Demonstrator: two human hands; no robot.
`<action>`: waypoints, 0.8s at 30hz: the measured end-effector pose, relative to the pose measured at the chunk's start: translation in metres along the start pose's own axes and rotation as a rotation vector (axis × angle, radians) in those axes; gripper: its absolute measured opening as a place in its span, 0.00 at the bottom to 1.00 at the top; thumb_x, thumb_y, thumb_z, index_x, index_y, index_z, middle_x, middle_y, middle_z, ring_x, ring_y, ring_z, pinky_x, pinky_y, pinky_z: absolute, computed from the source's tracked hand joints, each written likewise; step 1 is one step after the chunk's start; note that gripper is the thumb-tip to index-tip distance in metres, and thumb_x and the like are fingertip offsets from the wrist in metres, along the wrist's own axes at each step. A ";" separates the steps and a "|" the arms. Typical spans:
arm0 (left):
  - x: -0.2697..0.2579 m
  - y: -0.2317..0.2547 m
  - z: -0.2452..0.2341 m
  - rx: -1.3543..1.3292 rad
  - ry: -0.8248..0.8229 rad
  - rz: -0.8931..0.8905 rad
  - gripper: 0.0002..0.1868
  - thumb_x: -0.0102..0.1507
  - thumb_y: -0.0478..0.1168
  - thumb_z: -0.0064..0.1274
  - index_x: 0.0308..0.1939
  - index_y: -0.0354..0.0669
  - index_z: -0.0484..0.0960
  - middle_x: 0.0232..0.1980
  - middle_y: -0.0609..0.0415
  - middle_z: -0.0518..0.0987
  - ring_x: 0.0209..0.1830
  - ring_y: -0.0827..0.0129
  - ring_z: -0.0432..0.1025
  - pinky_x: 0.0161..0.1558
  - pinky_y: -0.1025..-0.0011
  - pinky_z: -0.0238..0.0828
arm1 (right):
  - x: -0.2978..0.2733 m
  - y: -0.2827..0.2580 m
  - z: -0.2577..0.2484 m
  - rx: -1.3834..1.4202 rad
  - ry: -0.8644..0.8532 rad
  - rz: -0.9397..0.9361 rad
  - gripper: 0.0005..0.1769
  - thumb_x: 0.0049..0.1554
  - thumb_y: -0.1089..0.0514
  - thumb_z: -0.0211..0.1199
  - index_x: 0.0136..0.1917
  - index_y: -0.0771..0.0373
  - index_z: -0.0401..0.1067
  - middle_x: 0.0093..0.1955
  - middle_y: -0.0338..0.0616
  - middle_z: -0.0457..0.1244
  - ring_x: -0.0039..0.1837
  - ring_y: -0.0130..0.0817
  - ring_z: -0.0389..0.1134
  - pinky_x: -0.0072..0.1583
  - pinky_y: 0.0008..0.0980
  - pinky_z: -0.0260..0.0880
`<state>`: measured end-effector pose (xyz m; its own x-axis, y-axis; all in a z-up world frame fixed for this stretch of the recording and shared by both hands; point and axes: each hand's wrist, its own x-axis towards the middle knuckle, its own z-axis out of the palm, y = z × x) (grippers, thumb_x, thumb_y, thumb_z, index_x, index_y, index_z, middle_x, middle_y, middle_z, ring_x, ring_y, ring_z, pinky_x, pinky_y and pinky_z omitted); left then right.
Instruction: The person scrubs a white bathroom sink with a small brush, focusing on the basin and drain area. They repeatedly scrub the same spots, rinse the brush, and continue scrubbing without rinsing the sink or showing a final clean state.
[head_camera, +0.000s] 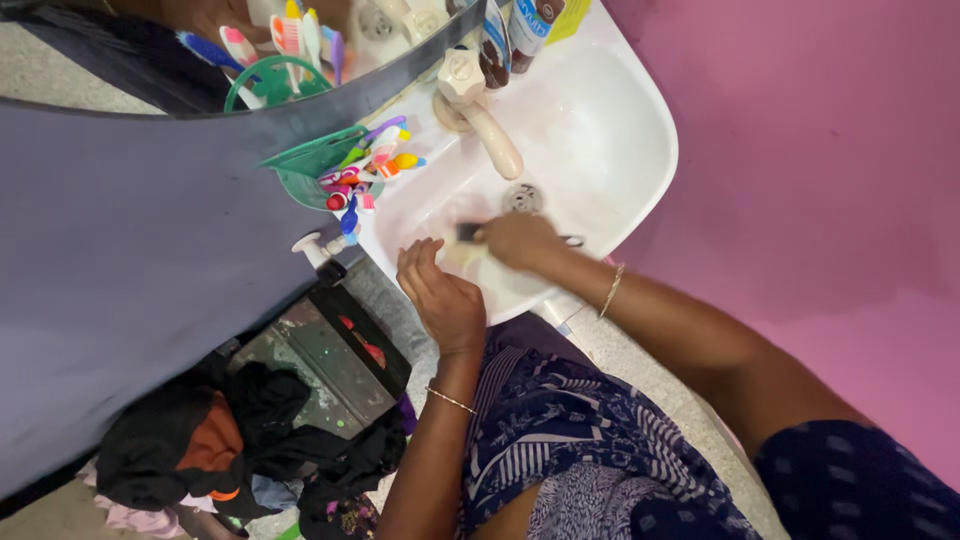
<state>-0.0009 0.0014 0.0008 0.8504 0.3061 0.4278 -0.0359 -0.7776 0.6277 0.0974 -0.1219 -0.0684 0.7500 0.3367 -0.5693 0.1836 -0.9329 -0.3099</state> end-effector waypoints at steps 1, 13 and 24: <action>0.001 -0.001 0.002 0.011 0.009 0.007 0.24 0.59 0.20 0.41 0.59 0.32 0.69 0.58 0.39 0.72 0.65 0.43 0.67 0.74 0.45 0.60 | 0.005 0.016 -0.020 0.044 0.071 -0.021 0.18 0.60 0.51 0.50 0.57 0.43 0.79 0.57 0.48 0.68 0.57 0.51 0.71 0.54 0.51 0.71; -0.001 -0.003 0.002 -0.022 0.028 -0.014 0.23 0.59 0.20 0.41 0.59 0.32 0.70 0.58 0.39 0.73 0.64 0.43 0.67 0.68 0.49 0.63 | 0.003 0.046 -0.070 0.013 -0.037 0.271 0.21 0.63 0.45 0.52 0.56 0.58 0.80 0.55 0.52 0.70 0.56 0.51 0.73 0.56 0.49 0.72; -0.016 -0.012 0.004 -0.180 0.060 -0.128 0.26 0.59 0.20 0.38 0.62 0.31 0.68 0.66 0.36 0.65 0.70 0.41 0.62 0.71 0.49 0.63 | 0.016 -0.005 0.010 -0.127 -0.425 -0.191 0.28 0.66 0.38 0.46 0.56 0.60 0.78 0.59 0.54 0.69 0.62 0.52 0.69 0.62 0.49 0.66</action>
<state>-0.0117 0.0035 -0.0164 0.8215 0.4326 0.3715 -0.0271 -0.6211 0.7832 0.1018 -0.1107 -0.0836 0.3745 0.5011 -0.7802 0.3887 -0.8487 -0.3586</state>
